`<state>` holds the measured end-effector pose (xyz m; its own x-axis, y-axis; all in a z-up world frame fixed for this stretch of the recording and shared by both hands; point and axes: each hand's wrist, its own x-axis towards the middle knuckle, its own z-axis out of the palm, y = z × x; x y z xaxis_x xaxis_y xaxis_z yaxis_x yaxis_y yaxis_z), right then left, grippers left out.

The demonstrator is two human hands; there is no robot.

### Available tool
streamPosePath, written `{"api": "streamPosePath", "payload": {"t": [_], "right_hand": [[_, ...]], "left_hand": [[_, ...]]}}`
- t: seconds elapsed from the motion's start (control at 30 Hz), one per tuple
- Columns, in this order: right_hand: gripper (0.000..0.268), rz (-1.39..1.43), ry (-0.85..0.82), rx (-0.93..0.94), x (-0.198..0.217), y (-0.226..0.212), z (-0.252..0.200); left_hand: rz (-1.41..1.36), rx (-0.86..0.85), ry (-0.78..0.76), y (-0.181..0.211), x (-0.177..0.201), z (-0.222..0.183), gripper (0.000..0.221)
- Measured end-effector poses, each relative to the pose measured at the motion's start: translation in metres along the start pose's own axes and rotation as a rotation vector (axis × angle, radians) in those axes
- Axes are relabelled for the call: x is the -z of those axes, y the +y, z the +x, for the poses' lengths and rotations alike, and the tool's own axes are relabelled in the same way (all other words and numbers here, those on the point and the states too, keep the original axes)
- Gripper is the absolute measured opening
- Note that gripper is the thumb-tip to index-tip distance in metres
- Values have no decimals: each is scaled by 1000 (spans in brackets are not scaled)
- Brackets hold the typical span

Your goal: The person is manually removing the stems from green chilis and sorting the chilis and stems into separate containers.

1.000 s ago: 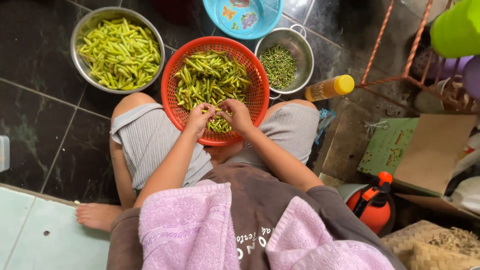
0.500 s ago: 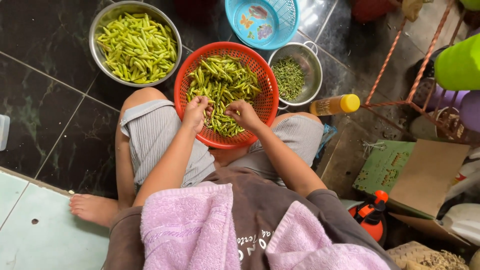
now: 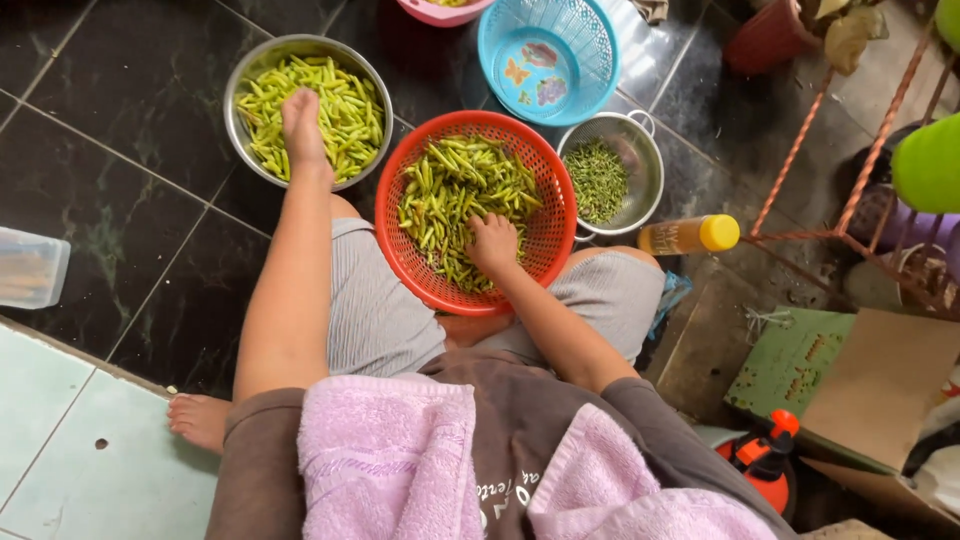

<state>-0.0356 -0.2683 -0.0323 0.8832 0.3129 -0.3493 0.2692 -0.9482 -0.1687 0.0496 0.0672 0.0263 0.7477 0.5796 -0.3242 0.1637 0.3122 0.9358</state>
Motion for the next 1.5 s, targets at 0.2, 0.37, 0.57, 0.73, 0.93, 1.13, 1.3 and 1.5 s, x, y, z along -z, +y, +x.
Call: {"api": "streamPosePath", "payload": {"t": [0.2,0.37,0.57,0.73,0.93,1.13,1.3,1.5], "right_hand": [[27,-35,37,32,-21,12,6],[19,105,113,104,-2,16,-5],[17,478,59,188,43,21,-27],[11,642,-25,273,78,28,-38],[16,852,60,215,73,45,-46],[15,1329,45,98,59,63,-36],[11,1436,22,81,55,67,-34],[4,1424,83,55,51,75,-29]], "left_hand": [[257,-311,-271,-4,-35,-105,49],[658,-697,-81,-17,28,-163,37],[1209,-228,168,-98,270,-155,42],[1355,639,-54,-126,323,-212,98],[1292,837,141,-72,289,-245,87],[1129,952,154,17,234,-281,64],[1057,1040,147,33,210,-299,66],[996,831,16,-70,315,-257,51]]}}
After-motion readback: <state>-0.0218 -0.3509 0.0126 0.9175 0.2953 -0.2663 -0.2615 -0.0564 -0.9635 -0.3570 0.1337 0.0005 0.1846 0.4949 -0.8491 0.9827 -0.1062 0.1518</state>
